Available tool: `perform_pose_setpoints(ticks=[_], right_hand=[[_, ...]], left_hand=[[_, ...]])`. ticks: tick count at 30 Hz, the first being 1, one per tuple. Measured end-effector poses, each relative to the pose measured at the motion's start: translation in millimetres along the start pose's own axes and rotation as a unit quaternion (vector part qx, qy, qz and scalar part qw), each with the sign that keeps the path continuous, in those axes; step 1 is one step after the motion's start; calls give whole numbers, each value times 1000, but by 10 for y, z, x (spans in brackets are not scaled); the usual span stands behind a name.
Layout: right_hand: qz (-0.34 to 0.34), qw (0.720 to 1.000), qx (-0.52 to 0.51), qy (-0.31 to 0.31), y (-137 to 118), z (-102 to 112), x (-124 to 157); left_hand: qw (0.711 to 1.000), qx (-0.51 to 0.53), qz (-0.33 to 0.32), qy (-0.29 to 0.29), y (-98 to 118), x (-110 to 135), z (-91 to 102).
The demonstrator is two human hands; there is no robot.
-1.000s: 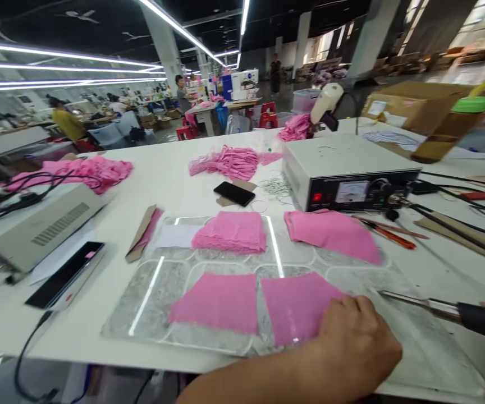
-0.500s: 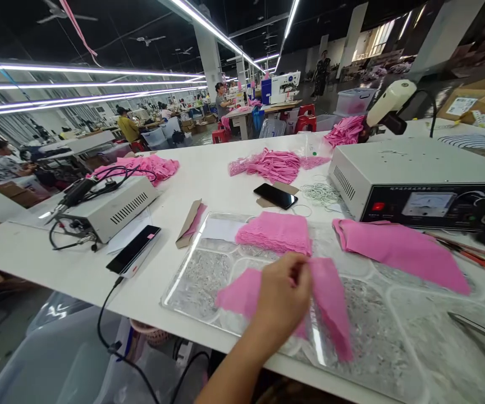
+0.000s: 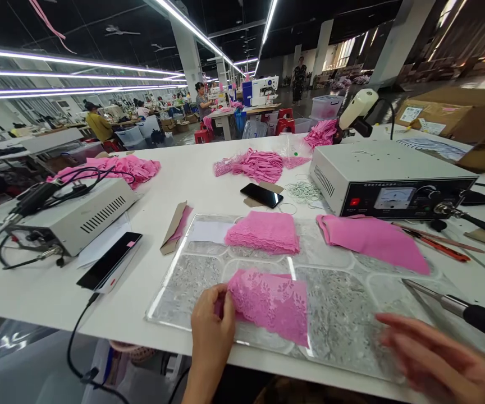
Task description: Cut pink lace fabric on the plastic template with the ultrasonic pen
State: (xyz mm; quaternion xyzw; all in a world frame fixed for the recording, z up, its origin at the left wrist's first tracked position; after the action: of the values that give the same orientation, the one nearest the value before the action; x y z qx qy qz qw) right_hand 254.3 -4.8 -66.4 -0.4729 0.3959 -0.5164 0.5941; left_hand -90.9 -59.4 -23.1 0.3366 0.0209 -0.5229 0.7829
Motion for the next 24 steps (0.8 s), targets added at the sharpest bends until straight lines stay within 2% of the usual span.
perform_pose_setpoints(ticks=[2,5,8,11,18,24], right_hand=[[-40,994,1,-101,-272,-294,-198],[53,984,124,-114,-674,-687,-523],[112,949,254,-149,-829,-971,-695],[127,934,286,-174,-805,-1058,-711],[165,938,247,-179,-788,-1098,-836],[190,933,240,-191,-795,-1206,-883]], left_hand=[[1000,-16,-24,9,-9,-16,11],[997,-40,-55,23,-47,-20,14],[995,-55,-79,39,-116,7,10],[990,-66,-113,54,-184,51,16],[976,-131,-147,94,-286,143,91],[972,-168,-147,74,-376,199,133]])
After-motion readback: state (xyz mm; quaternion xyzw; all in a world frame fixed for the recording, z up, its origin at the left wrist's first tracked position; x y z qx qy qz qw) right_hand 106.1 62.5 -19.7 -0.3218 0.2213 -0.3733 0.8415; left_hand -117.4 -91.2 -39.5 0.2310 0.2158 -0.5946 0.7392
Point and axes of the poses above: each hand's wrist, its own x-axis away from the middle knuckle, its own z-axis out of the back of the hand, y = z × x, the point moved 3 cm from there along -x, towards the middle knuckle, and after that the axes turned 14 degrees about -x, right-handed, at the moved point
